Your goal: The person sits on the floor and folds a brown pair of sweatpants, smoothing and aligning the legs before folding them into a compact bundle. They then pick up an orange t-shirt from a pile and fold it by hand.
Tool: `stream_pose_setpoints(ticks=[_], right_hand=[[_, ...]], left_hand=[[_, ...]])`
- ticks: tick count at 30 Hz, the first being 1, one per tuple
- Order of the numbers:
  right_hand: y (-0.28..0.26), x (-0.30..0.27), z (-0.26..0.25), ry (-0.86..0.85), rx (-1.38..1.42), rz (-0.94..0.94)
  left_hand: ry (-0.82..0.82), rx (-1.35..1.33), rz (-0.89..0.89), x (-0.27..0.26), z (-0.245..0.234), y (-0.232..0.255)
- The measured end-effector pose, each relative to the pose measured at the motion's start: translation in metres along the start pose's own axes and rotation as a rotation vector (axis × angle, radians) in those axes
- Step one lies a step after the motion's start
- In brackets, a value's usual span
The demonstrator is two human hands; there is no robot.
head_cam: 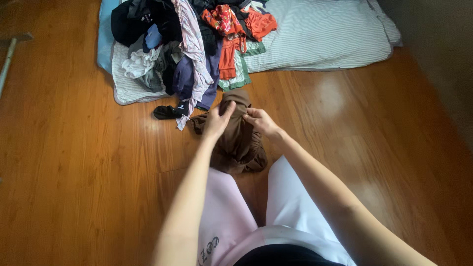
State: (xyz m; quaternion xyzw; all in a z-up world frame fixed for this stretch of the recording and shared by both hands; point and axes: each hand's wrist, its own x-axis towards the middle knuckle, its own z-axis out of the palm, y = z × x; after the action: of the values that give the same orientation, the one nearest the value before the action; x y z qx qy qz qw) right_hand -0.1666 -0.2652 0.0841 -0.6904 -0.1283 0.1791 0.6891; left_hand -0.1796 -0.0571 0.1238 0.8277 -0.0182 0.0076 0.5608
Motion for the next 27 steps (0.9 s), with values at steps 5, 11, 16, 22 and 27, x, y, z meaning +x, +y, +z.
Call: stream_pose_setpoints(ticks=[5,11,16,22,27], right_hand=[[-0.036,-0.013,-0.063,0.252,0.175,0.079],[-0.035,-0.016,-0.082,0.076,-0.146,0.319],[0.045,0.006,0.004,-0.069,-0.515,0.062],[0.076,0.012,0.008,0.148,0.014,0.041],[0.036,-0.013,-0.008,0.054,0.074,0.093]], left_hand=[[-0.148,0.015,-0.192,-0.003,-0.052,-0.028],[0.014,-0.611,-0.434,0.027,-0.023,-0.142],[-0.187,-0.887,-0.474,0.037,0.049,-0.096],[0.088,0.120,0.113,0.024,0.044,-0.054],[-0.099,0.216,-0.150,0.015,0.044,-0.113]])
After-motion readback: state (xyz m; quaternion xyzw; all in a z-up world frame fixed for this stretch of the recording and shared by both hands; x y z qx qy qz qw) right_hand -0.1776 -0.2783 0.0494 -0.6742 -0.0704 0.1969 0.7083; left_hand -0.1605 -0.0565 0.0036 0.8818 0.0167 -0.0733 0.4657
